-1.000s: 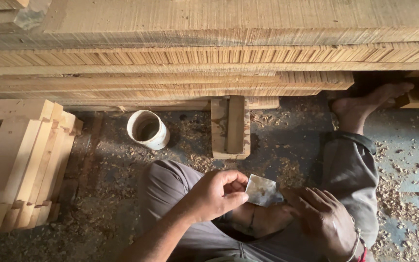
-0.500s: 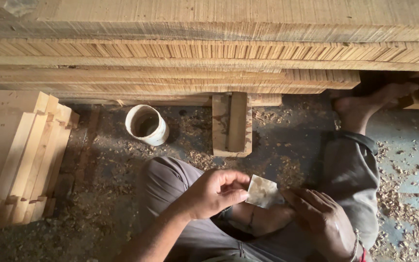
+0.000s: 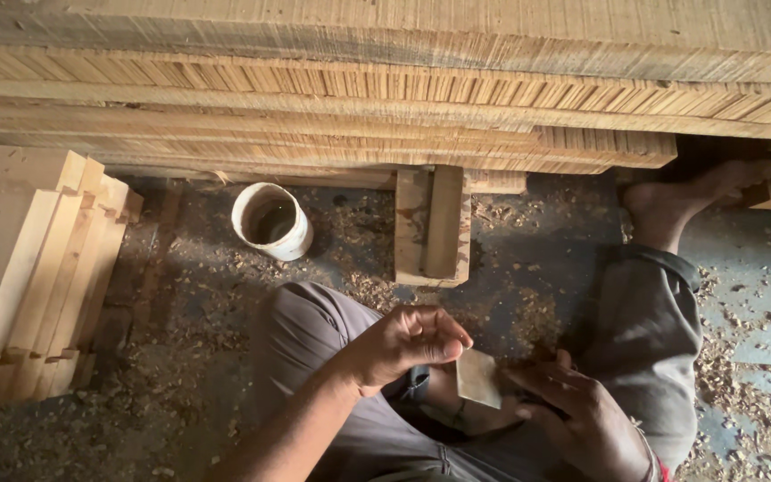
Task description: The person sits on the floor and uses a chisel and mallet to carve a decorative pattern into the edge of a large wooden plank. They repeatedly strike the chisel to remove wood shavings and occasionally pause to inspect the carved surface.
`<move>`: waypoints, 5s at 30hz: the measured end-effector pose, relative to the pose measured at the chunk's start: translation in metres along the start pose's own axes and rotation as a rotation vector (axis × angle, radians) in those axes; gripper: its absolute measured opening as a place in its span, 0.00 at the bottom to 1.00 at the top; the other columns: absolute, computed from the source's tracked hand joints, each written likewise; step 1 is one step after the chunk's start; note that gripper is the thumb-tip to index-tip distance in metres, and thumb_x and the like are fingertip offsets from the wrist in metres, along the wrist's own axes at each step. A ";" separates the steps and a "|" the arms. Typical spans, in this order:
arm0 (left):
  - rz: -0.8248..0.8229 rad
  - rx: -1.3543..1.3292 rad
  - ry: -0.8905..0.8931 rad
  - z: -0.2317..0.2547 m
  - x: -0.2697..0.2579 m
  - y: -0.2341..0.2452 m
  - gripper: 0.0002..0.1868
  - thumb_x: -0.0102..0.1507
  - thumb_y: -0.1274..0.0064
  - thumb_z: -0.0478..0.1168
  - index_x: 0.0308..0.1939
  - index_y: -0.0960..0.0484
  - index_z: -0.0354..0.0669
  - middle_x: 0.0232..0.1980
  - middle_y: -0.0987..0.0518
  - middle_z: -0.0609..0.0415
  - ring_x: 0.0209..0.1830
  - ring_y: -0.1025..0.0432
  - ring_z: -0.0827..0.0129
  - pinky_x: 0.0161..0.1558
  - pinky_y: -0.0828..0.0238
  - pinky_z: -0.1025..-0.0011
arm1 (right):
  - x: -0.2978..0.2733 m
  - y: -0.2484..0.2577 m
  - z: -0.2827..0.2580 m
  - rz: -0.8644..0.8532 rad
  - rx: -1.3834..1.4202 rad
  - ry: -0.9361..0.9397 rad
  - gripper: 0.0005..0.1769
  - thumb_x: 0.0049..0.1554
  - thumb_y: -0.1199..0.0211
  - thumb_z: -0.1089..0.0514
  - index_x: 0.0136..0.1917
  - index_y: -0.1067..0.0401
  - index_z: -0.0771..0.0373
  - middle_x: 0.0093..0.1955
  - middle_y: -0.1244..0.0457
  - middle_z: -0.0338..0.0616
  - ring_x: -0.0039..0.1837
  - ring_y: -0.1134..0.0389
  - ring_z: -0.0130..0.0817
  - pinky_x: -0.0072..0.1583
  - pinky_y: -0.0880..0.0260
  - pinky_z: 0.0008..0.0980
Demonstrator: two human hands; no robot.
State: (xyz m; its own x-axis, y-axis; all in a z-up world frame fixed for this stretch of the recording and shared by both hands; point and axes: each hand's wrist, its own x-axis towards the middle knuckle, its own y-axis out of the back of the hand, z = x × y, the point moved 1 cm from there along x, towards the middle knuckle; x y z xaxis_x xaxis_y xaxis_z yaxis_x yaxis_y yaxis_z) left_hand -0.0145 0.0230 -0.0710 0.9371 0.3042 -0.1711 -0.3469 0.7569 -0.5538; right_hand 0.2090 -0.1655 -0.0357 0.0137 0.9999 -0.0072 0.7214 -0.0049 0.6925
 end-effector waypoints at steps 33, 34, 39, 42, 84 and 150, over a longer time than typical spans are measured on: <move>0.116 0.301 0.150 -0.010 0.045 0.032 0.25 0.61 0.42 0.60 0.48 0.16 0.42 0.44 0.15 0.58 0.46 0.22 0.76 0.51 0.25 0.75 | 0.056 -0.032 0.076 -0.463 0.688 -0.300 0.18 0.61 0.39 0.60 0.63 0.31 0.69 0.44 0.32 0.48 0.40 0.29 0.29 0.43 0.25 0.29; 0.149 0.420 0.131 -0.009 0.047 0.038 0.23 0.61 0.41 0.58 0.46 0.15 0.42 0.42 0.15 0.58 0.43 0.21 0.75 0.49 0.23 0.74 | 0.063 -0.036 0.080 -0.478 0.572 -0.472 0.23 0.57 0.36 0.59 0.65 0.31 0.66 0.43 0.30 0.49 0.40 0.29 0.31 0.43 0.25 0.31; 0.348 0.770 0.175 -0.009 0.072 0.065 0.15 0.60 0.37 0.50 0.43 0.13 0.46 0.37 0.13 0.58 0.33 0.21 0.74 0.39 0.23 0.71 | 0.110 -0.026 0.088 -0.295 0.062 -0.127 0.32 0.50 0.25 0.54 0.64 0.29 0.68 0.51 0.28 0.55 0.51 0.24 0.44 0.49 0.24 0.38; 0.469 0.783 0.201 -0.015 0.100 0.084 0.16 0.58 0.34 0.50 0.41 0.14 0.43 0.36 0.14 0.57 0.32 0.21 0.75 0.37 0.23 0.72 | 0.140 -0.018 0.089 -0.200 -0.154 -0.189 0.32 0.48 0.28 0.55 0.66 0.29 0.60 0.52 0.28 0.52 0.51 0.24 0.50 0.49 0.24 0.42; 0.557 1.263 -0.356 -0.022 0.097 0.063 0.26 0.65 0.44 0.50 0.61 0.23 0.37 0.60 0.20 0.43 0.60 0.24 0.57 0.62 0.26 0.58 | 0.216 0.006 0.134 -0.244 -0.144 -0.078 0.13 0.59 0.42 0.62 0.57 0.28 0.61 0.41 0.29 0.49 0.38 0.26 0.43 0.41 0.26 0.42; 0.278 1.510 -0.092 0.021 0.100 0.045 0.69 0.48 0.30 0.63 0.77 0.54 0.27 0.80 0.54 0.26 0.82 0.59 0.36 0.76 0.65 0.40 | 0.226 -0.028 0.076 -0.412 -0.932 -0.039 0.33 0.59 0.43 0.55 0.77 0.40 0.52 0.66 0.36 0.49 0.59 0.30 0.49 0.58 0.26 0.52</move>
State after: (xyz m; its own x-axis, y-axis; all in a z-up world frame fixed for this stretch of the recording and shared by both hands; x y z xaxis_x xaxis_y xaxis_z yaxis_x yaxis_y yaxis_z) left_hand 0.0633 0.0998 -0.0959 0.8521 0.5214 -0.0450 -0.2731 0.5164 0.8116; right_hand 0.2444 0.0591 -0.1118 -0.0794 0.9200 -0.3838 -0.1511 0.3694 0.9169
